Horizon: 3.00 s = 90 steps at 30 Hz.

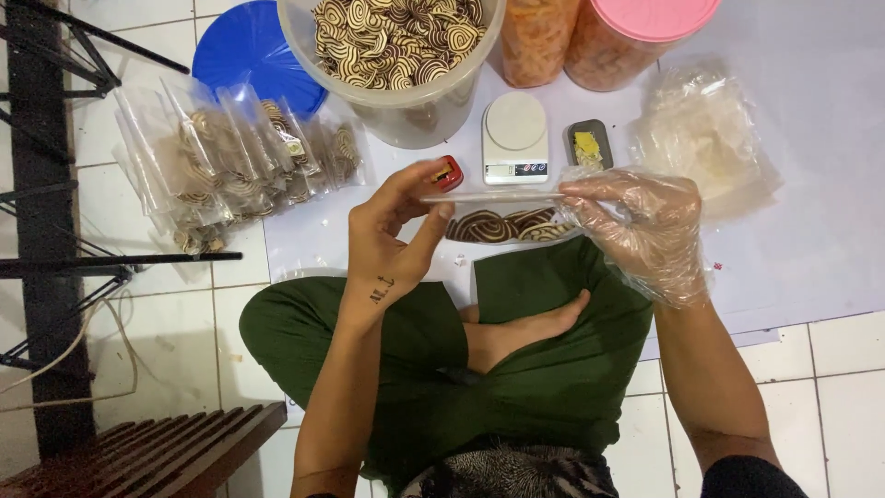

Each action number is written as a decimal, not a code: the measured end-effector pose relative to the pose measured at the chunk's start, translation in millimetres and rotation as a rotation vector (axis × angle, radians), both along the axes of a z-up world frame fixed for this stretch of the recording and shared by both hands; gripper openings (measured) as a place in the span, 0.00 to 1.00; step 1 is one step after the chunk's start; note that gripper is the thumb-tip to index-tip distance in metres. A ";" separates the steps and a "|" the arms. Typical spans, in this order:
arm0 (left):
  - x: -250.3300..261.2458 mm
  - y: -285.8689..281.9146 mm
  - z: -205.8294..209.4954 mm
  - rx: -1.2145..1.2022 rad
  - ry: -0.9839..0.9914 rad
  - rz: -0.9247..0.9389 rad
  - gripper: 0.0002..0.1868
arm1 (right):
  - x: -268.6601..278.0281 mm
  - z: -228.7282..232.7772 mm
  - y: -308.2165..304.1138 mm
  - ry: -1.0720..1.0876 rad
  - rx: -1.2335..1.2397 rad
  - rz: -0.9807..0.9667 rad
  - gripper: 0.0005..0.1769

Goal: Packing spiral-patterned cookies into small individual plastic bags while sitting on the floor.

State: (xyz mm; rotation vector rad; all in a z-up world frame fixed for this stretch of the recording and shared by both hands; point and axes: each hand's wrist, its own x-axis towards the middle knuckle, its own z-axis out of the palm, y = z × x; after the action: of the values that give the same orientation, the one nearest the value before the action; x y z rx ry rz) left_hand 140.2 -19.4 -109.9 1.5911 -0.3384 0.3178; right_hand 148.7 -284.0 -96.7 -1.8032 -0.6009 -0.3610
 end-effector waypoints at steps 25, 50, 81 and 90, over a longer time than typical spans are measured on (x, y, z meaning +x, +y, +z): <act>-0.8 -58.8 -29.7 0.781 -0.426 0.081 0.03 | -12.3 -6.0 -8.3 0.055 -0.217 0.112 0.22; -22.6 6.6 -118.3 0.936 0.179 0.157 0.23 | -1.5 -103.2 27.3 0.069 -0.571 0.092 0.10; 101.3 45.3 -295.5 0.854 0.441 0.183 0.12 | 147.3 -273.0 119.0 0.184 -1.336 0.083 0.18; 107.8 34.7 -321.4 1.016 0.344 0.235 0.12 | 143.7 -287.1 119.1 0.044 -1.277 0.078 0.15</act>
State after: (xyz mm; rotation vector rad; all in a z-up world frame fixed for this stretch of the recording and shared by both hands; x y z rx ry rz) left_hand 248.0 15.3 -431.3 2.6488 -0.0194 0.0205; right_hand 292.4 -164.9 -383.8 -2.9598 -0.9769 0.2048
